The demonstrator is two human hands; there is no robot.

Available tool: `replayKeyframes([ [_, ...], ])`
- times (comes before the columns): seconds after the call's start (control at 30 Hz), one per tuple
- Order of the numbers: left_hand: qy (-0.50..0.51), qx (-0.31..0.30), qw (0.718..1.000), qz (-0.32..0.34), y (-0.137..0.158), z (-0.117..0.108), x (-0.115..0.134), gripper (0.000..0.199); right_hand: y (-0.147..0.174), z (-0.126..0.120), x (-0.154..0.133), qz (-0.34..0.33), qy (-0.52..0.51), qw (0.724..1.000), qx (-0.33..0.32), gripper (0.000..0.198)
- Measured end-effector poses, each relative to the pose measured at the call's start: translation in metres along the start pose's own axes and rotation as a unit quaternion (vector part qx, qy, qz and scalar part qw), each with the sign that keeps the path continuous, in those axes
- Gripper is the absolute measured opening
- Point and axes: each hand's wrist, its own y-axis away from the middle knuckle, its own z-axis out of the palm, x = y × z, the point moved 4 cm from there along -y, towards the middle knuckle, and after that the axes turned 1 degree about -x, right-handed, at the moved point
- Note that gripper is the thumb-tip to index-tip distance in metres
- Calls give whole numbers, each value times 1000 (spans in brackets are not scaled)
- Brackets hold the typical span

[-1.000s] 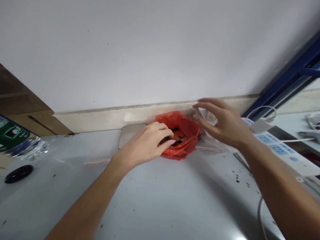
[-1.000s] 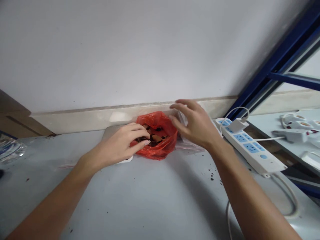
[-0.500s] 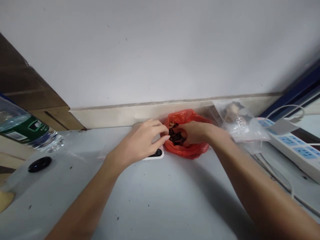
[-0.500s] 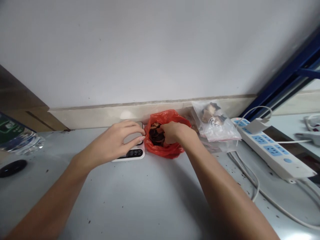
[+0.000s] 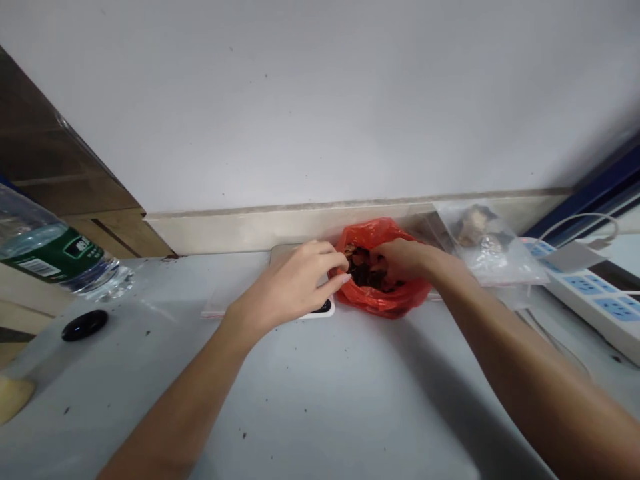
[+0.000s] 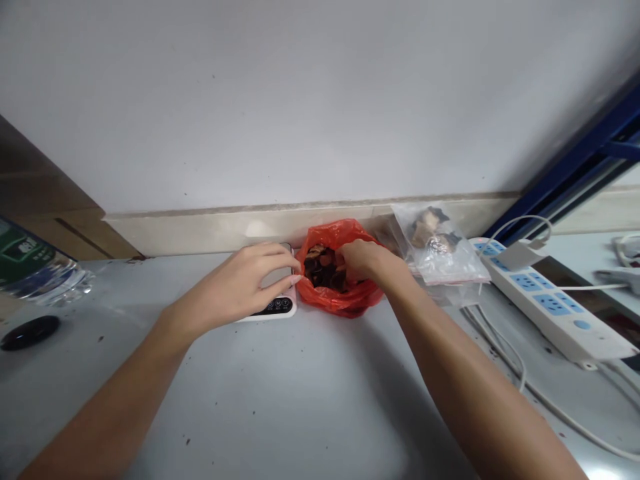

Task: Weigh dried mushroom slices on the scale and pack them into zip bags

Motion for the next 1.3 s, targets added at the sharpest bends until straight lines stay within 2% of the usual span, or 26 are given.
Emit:
replayKeyframes([
  [0.17,-12,-21,999,-26,-2,8,-4,27,6,-12,0,-1,-20,1000,-24,23],
  [0.3,-32,-67,997,-33,-5,18,-9,44,15,-23,11,6,-29,1000,7,20],
  [0.47,-99,-43,994,0,-12,32,-7,12,24,-29,28,98,52,991,68,21],
  [0.53,-110,-30,993,14,-15,38,-4,8,23,-26,32,129,50,988,61,28],
  [0.63,-134,-22,990,34,-17,47,1,6,17,-18,34,133,15,990,31,41],
  [0.7,-151,-18,987,45,-20,51,3,16,15,-18,33,118,-1,993,23,44],
  [0.77,-142,17,989,48,-23,50,3,24,16,-24,33,105,-32,993,46,41],
  [0.87,-96,142,985,30,-25,36,-1,24,23,-39,36,99,-127,976,148,37],
  [0.93,-74,195,978,18,-23,27,-5,23,28,-45,40,103,-154,963,197,39],
  [1.0,-63,168,983,30,-22,25,-6,23,30,-45,43,97,-108,970,194,43],
  [1.1,-47,53,995,73,-19,30,-1,19,32,-44,40,69,-13,980,187,44],
  [1.17,-37,4,995,89,-16,32,2,14,33,-43,33,46,-3,985,167,35],
  [1.23,-29,-21,995,94,-13,33,5,17,31,-38,22,22,-24,995,99,25],
  [1.3,-16,-47,995,87,-13,35,6,23,27,-26,11,17,-28,999,-4,18],
])
